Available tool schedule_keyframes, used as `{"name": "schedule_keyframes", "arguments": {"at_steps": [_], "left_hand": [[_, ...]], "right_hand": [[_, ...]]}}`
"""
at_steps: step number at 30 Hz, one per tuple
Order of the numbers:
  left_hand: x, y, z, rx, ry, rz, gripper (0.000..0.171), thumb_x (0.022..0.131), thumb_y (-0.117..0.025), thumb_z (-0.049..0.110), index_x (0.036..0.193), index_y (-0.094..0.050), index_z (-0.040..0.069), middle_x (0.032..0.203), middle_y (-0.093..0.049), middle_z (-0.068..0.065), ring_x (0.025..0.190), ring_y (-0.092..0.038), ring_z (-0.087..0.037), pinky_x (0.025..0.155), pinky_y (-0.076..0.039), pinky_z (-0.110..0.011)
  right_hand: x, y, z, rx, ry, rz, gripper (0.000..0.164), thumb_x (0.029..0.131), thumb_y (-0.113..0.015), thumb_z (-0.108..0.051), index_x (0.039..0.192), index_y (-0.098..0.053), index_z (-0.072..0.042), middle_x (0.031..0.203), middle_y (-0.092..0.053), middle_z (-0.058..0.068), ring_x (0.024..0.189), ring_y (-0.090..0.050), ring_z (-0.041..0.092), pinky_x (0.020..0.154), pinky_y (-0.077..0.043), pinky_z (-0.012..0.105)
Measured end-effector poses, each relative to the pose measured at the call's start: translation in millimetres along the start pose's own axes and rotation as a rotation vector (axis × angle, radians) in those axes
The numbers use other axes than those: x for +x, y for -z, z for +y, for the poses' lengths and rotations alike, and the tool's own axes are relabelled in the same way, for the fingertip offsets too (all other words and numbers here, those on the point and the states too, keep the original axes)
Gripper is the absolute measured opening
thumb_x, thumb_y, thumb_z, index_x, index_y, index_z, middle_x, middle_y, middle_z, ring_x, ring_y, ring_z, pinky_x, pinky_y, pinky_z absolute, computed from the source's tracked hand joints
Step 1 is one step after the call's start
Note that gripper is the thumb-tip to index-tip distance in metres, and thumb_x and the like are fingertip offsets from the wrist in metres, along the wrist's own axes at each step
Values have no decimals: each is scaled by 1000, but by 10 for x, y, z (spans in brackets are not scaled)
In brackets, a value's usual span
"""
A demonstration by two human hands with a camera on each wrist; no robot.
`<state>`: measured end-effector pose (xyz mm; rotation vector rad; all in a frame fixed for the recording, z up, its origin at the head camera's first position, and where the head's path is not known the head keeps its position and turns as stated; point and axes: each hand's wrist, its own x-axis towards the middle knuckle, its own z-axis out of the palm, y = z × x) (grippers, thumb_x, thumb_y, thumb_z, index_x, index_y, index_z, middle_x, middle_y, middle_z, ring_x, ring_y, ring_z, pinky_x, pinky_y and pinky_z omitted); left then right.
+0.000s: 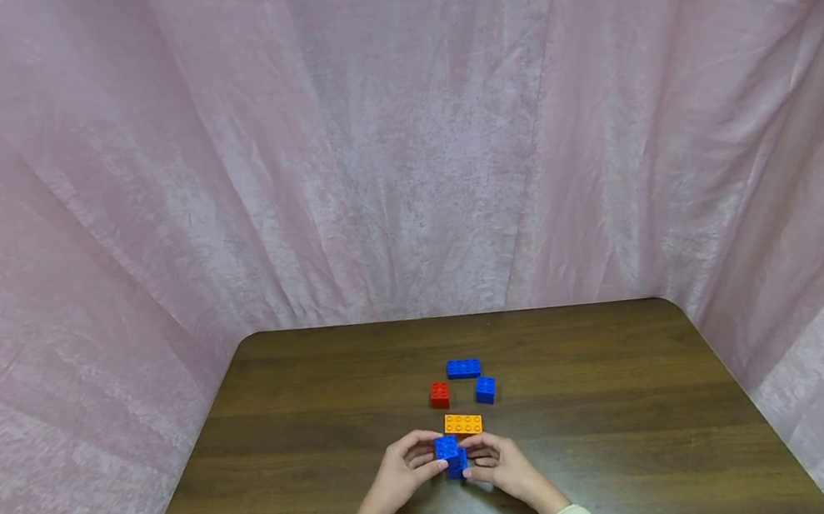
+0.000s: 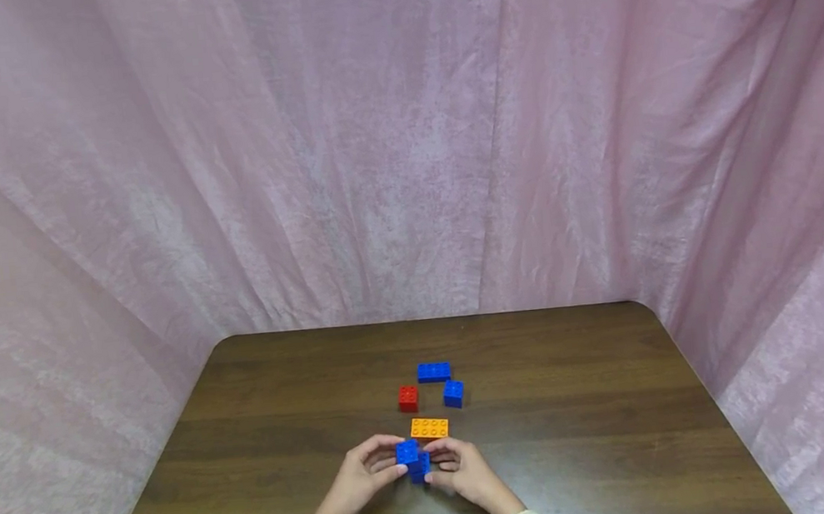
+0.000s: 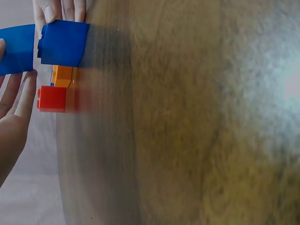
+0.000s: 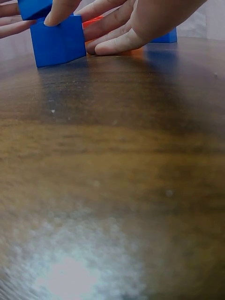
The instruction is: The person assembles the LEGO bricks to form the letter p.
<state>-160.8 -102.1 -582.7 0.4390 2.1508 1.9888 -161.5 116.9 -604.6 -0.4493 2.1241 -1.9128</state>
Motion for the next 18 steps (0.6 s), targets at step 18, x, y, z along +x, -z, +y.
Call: {"name": "schedule_keyframes", "arguments": {"at_steps": [18], "left_hand": [[34,-58,50,44,-50,-43,31,84,-70,-3,114,-61,-4,112,-62,-20,103,-61,-28,90,-54,-37]], "right_hand": [[10,10,3,-8,-34,4,39,83,-73,-2,116,-58,10,111,-63,21,104,-61,32,91,-53,38]]}}
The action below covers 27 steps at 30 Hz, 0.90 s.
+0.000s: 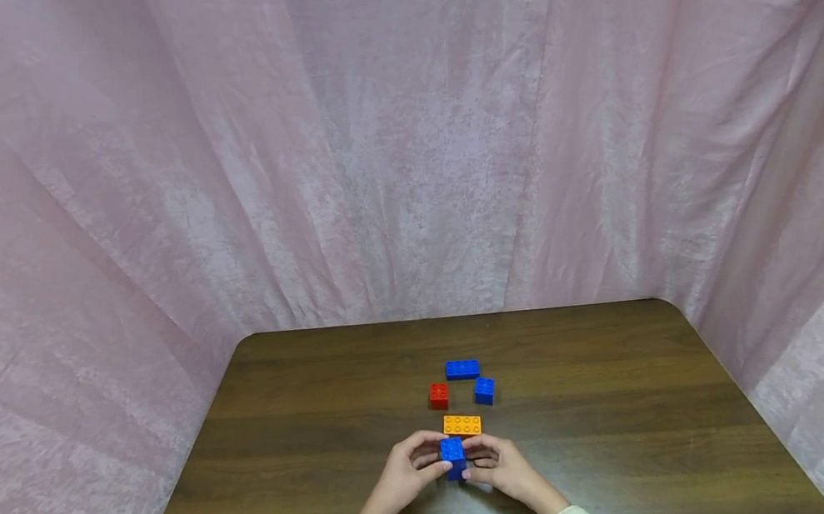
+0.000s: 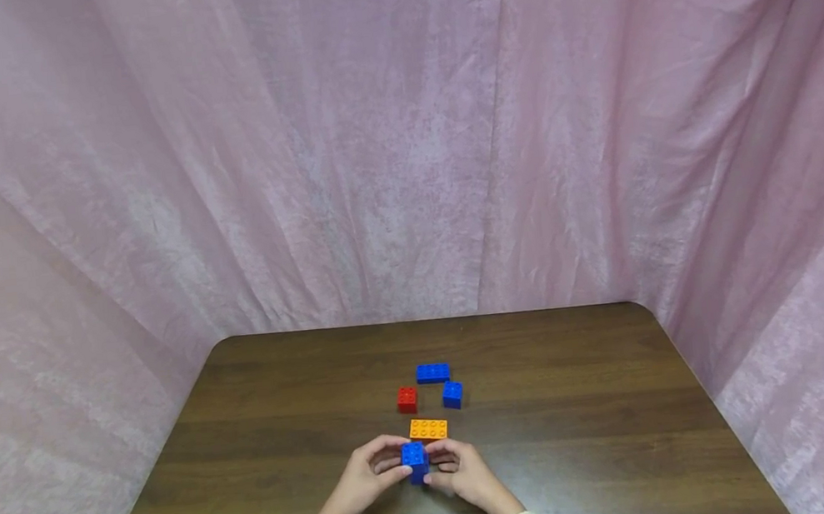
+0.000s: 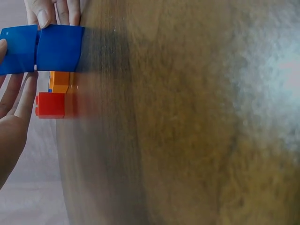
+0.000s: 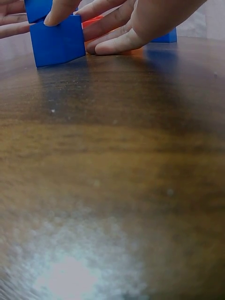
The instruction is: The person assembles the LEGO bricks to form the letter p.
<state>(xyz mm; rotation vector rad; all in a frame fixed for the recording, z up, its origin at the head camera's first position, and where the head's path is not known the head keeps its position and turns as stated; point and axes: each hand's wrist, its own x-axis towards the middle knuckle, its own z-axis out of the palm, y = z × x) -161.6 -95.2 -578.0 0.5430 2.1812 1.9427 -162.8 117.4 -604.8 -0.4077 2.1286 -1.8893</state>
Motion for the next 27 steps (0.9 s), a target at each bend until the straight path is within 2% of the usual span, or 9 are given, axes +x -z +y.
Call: {"name": "schedule_keyframes", "arguments": {"at_steps": [4,9,14,17,27], "left_hand": [[28,19,-132,2,-1,-8,32,85,-72,4,115,-62,2,113,-63,-15,104,-61,-22,90,-54,-31],[33,17,-121,31,-55,-19,32,85,-72,3,115,-62,1,112,-62,-16,104,-62,-27,90,-54,-34],[41,16,-150,87,-114,-25,32,84,-73,4,114,-62,2,109,-62,-15,100,-64,-23,88,-55,-33],[45,19,-160,98,-126,-26,31,84,-73,6,114,-63,3,108,-62,-14,99,-64,-21,87,-55,-30],[29,10,-132,137,-97,-23,30,86,-72,8,114,-62,4,108,-61,-10,101,-63,-20,89,-54,-28]], "right_hand": [[3,1,7,-6,4,0,39,83,-73,-3,116,-58,9,111,-63,21,104,-61,32,91,-53,37],[0,4,10,-18,28,1,38,83,-74,-4,115,-58,10,110,-64,21,101,-62,27,90,-54,35],[-9,3,7,-22,56,-4,38,83,-74,-4,114,-58,12,109,-64,22,99,-64,25,88,-55,35],[-6,1,1,-22,44,-3,38,83,-74,-4,115,-59,12,109,-64,21,99,-64,26,88,-54,35],[0,-7,-10,-22,31,7,36,84,-71,1,115,-57,13,110,-63,25,103,-61,38,91,-51,49]]}}
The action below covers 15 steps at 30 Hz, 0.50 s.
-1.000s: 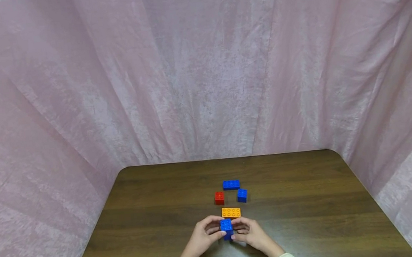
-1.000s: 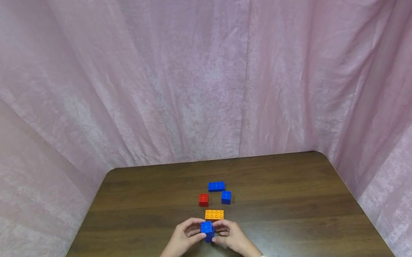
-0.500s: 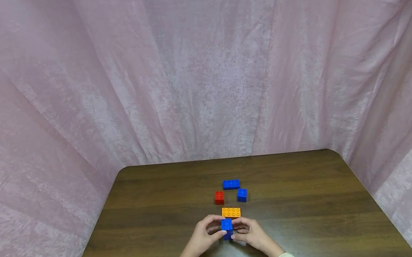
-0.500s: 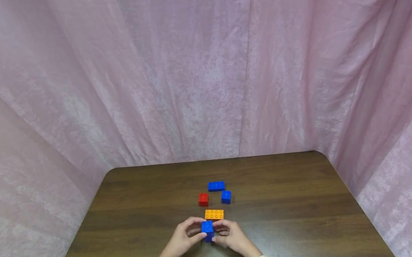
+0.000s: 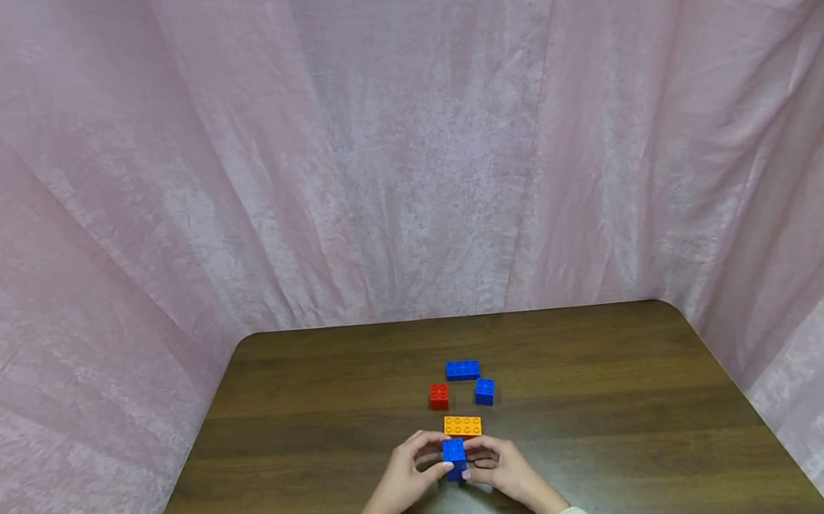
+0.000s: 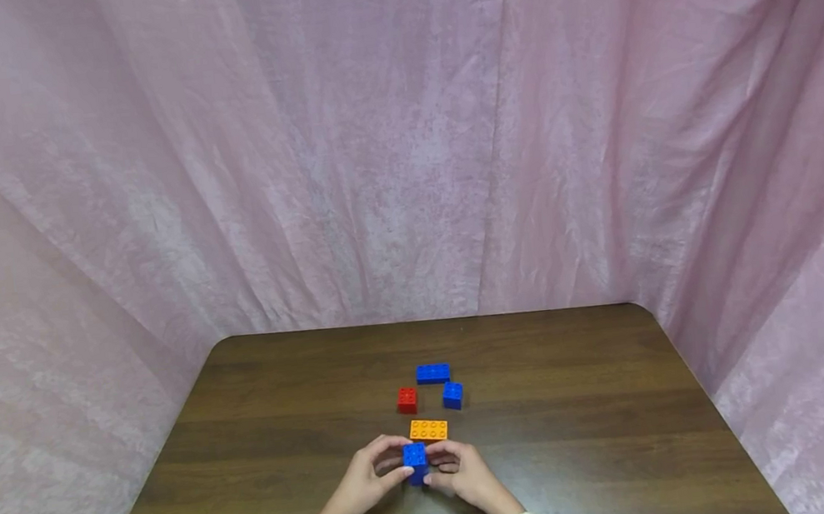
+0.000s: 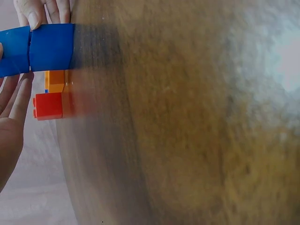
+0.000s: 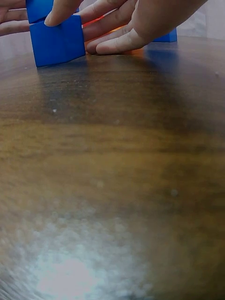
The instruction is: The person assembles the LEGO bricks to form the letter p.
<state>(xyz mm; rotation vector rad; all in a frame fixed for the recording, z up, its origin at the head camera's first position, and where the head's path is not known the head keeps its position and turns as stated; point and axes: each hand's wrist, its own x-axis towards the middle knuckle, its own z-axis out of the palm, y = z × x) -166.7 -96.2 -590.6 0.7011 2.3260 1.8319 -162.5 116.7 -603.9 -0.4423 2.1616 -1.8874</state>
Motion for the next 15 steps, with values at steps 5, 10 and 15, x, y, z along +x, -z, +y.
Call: {"name": "schedule_keyframes", "arguments": {"at_steps": [5,10,15], "left_hand": [[3,-8,17,22,5,6,31,85,-72,5,114,-62,3,109,-61,-10,101,-64,-26,89,-54,-32],[15,-27,89,78,-27,6,31,82,-72,-4,111,-62,-2,106,-61,-15,99,-64,-33,88,-54,-42],[3,-13,307,88,-43,5,29,81,-71,-9,108,-61,-8,103,-61,-20,97,-64,-38,87,-53,-47]], "right_hand": [[-43,-13,-209,12,-1,-5,35,83,-70,5,113,-57,16,109,-62,29,103,-59,44,91,-49,54],[-56,-15,-267,28,-11,-9,35,82,-70,6,112,-56,17,108,-61,29,100,-61,44,88,-52,49],[-10,-5,-73,10,-25,-2,36,82,-72,4,113,-57,15,109,-63,25,99,-63,37,85,-56,36]]}}
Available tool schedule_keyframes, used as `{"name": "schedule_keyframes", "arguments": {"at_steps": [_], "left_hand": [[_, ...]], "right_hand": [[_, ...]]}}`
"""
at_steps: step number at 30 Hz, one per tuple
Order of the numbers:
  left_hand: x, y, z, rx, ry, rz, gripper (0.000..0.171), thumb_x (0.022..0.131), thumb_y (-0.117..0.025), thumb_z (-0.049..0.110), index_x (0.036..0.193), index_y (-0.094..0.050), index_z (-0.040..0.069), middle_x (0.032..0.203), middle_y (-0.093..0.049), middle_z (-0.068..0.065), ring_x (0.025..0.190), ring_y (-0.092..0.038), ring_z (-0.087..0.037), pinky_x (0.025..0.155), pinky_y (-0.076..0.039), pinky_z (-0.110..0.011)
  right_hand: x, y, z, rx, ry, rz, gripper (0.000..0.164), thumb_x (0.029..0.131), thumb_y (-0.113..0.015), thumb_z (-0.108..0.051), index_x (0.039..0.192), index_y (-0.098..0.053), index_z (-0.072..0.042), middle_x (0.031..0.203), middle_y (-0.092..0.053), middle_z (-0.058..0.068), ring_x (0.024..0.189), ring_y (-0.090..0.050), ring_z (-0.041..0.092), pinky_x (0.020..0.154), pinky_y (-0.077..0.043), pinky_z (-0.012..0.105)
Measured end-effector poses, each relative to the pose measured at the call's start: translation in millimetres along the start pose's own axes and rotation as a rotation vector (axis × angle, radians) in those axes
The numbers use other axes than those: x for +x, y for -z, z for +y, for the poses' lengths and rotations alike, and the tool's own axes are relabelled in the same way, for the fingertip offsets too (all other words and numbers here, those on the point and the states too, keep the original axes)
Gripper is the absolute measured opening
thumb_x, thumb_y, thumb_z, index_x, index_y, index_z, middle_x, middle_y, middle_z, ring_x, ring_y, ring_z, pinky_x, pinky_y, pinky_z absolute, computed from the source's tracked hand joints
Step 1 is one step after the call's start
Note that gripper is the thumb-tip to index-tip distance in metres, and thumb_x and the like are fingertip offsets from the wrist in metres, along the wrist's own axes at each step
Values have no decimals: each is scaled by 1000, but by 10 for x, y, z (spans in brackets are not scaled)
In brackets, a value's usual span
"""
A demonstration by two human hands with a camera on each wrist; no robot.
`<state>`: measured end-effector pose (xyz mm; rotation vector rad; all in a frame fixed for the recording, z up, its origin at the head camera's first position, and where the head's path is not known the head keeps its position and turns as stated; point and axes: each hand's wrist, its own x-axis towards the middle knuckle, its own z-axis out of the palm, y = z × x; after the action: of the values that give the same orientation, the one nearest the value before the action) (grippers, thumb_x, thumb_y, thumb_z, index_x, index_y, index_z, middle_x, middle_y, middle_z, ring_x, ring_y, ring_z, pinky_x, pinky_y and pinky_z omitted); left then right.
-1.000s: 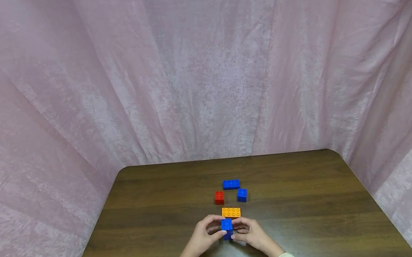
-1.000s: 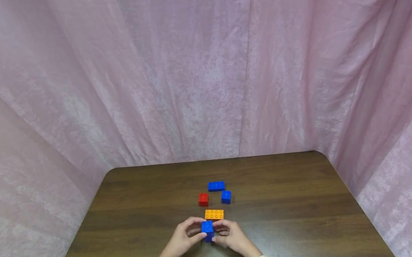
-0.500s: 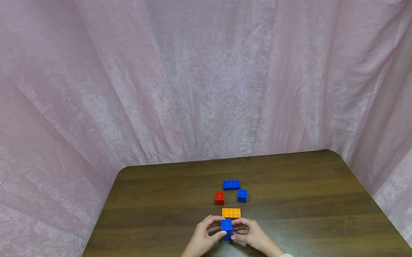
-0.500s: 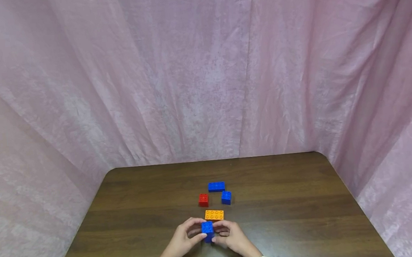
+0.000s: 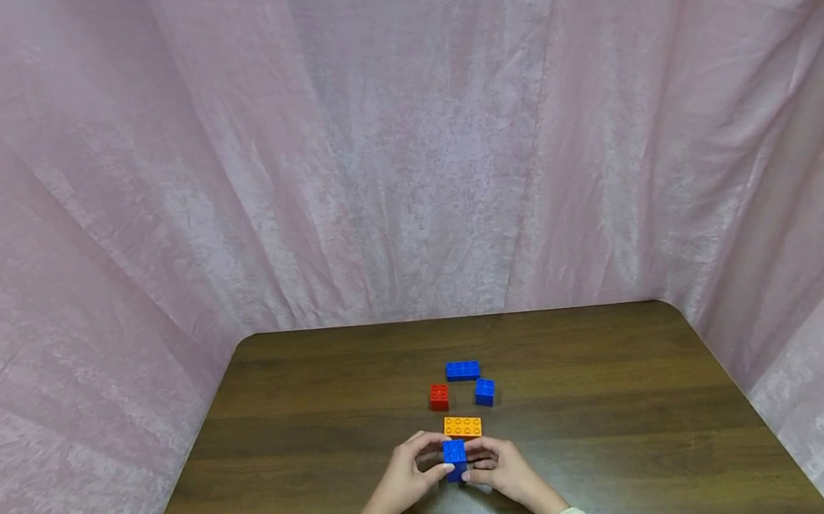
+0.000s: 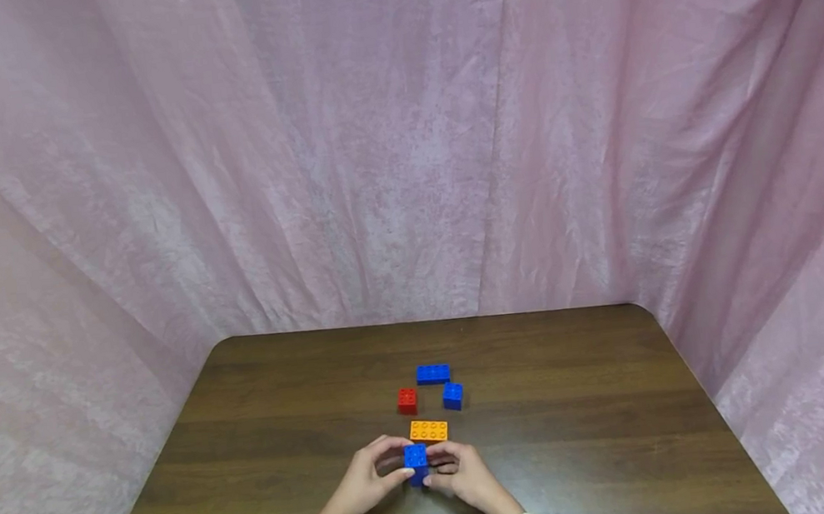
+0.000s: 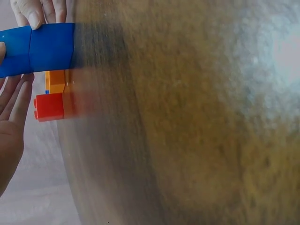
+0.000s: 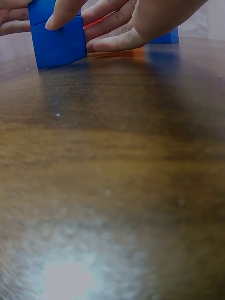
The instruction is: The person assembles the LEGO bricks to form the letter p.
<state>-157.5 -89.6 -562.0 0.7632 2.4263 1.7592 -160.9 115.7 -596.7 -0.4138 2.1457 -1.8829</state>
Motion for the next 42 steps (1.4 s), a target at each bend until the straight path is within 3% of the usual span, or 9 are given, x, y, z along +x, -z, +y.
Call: {"name": "schedule_keyframes", "arguments": {"at_steps": [5,10,16,20,23,29,36,42], "left_hand": [[-29,25,141,22,11,-15,27,82,-71,-7,107,-62,-7,103,-62,-18,96,-65,-34,86,-54,-46],[-50,10,144,40,35,-30,27,84,-70,-5,109,-62,-5,104,-61,-17,98,-65,-32,87,-53,-48],[-52,-49,-96,43,-4,-7,29,84,-70,-5,112,-62,-3,105,-62,-16,99,-64,-33,87,-53,-48],[-48,-76,-293,9,-27,9,30,85,-71,1,114,-62,1,106,-62,-12,99,-65,-25,87,-55,-38],[-49,-85,-358,-42,-6,10,30,86,-71,3,114,-62,1,107,-61,-12,99,-65,-23,87,-55,-31],[-66,-96,-302,-102,71,24,31,85,-71,1,115,-61,1,110,-60,-13,103,-63,-30,87,-55,-30],[-62,-84,-90,-99,52,49,33,83,-68,-9,115,-58,-9,111,-60,-24,101,-61,-41,88,-53,-46],[-44,-85,-218,-96,93,44,36,84,-69,-4,118,-58,-6,114,-62,-20,103,-61,-37,90,-52,-44]], "right_hand": [[-3,3,65,-9,0,4,37,82,-74,-1,113,-59,12,109,-64,22,99,-64,32,87,-55,39],[-18,4,77,-4,-7,3,37,82,-75,-2,113,-60,11,110,-65,21,101,-64,32,89,-54,42],[-21,2,89,5,1,0,37,81,-75,-1,114,-60,11,110,-64,22,101,-64,33,89,-54,42],[-18,4,81,9,-4,8,37,81,-75,-1,114,-60,10,110,-65,21,101,-63,32,89,-54,41],[-11,7,86,9,-6,15,37,81,-75,-1,114,-60,10,110,-65,21,102,-63,32,89,-54,41],[-6,3,96,-1,-4,14,37,81,-75,-1,114,-60,11,110,-65,21,101,-64,32,88,-54,40],[16,11,113,-54,33,5,36,81,-73,5,111,-58,15,107,-64,26,97,-64,36,86,-54,46],[15,28,81,-48,45,3,39,82,-73,3,116,-57,13,107,-64,24,100,-62,38,87,-54,45]]}}
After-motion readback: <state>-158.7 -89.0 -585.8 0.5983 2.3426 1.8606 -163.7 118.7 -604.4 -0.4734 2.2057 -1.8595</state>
